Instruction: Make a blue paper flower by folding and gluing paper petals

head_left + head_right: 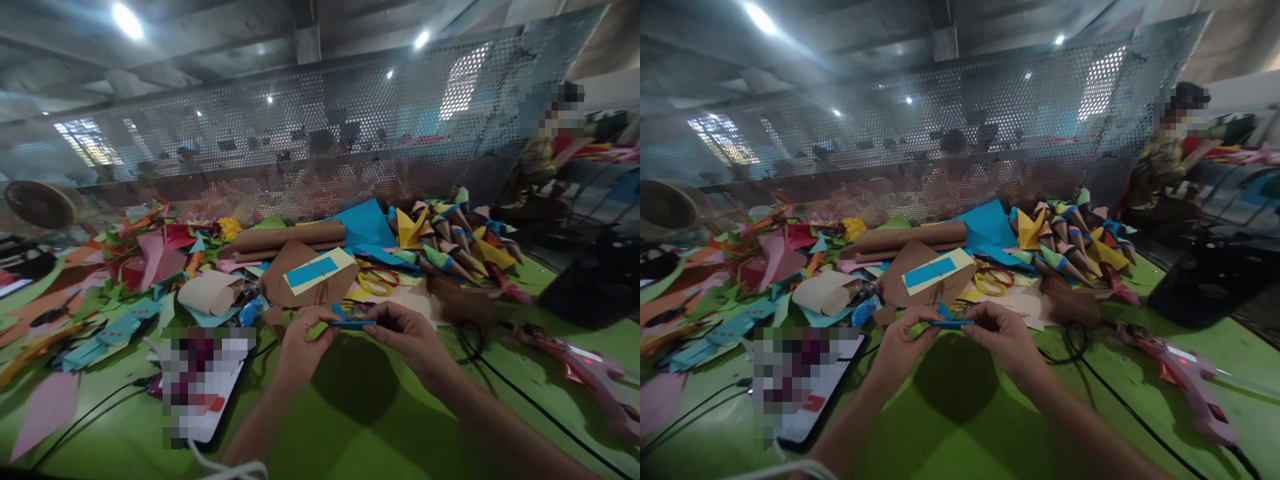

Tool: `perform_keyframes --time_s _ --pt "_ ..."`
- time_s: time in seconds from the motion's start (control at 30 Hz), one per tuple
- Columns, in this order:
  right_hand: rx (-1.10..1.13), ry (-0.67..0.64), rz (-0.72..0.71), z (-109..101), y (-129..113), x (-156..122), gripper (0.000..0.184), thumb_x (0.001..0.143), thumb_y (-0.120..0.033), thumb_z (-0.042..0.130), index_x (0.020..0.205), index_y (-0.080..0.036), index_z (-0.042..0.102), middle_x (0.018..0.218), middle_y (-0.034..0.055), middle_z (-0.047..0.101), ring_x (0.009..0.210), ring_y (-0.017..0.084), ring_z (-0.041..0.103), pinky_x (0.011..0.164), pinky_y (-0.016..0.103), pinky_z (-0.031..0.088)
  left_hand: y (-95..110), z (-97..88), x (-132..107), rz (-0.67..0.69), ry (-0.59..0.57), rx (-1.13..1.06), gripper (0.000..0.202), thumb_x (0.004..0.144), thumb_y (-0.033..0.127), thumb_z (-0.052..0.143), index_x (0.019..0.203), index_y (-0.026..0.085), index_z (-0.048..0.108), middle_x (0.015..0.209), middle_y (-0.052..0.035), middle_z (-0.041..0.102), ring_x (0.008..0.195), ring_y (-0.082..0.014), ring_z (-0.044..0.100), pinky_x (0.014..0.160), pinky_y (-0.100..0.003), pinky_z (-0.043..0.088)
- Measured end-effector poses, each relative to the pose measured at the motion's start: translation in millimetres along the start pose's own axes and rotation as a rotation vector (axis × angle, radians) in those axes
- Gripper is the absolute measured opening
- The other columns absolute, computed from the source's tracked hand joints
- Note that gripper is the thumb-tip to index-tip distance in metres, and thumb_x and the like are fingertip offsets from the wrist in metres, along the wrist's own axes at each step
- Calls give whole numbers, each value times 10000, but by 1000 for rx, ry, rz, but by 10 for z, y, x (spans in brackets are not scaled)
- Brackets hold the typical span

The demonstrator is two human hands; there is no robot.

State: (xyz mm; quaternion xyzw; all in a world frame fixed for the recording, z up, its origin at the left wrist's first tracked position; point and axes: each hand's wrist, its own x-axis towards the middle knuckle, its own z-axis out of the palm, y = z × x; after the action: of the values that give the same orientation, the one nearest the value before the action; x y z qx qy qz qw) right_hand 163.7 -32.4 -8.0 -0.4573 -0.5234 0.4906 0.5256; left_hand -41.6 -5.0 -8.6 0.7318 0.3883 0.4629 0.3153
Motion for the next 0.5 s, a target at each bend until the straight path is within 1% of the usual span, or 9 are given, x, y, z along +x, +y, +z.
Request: perform_keyframes --time_s 0.17,0.37,0.5 --pt "19 23 12 10 4 5 294 644 -405 834 782 -203 671 709 -10 625 663 148 532 621 271 419 7 -3 -13 -2 -8 3 126 842 155 639 904 210 735 950 -54 710 968 -216 645 884 -349 508" --pt "-34 46 16 4 -15 -9 305 665 -458 807 788 -201 696 718 7 633 681 165 538 624 282 418 -9 -7 -23 -18 -11 -4 121 863 184 634 907 211 743 922 -52 696 936 -210 642 847 -332 510" --pt "17 49 45 3 -43 -15 308 658 -464 819 789 -204 719 745 13 652 710 168 549 646 277 418 -25 -5 -18 -12 2 -21 122 855 190 647 914 214 751 908 -50 698 914 -210 643 821 -320 511"
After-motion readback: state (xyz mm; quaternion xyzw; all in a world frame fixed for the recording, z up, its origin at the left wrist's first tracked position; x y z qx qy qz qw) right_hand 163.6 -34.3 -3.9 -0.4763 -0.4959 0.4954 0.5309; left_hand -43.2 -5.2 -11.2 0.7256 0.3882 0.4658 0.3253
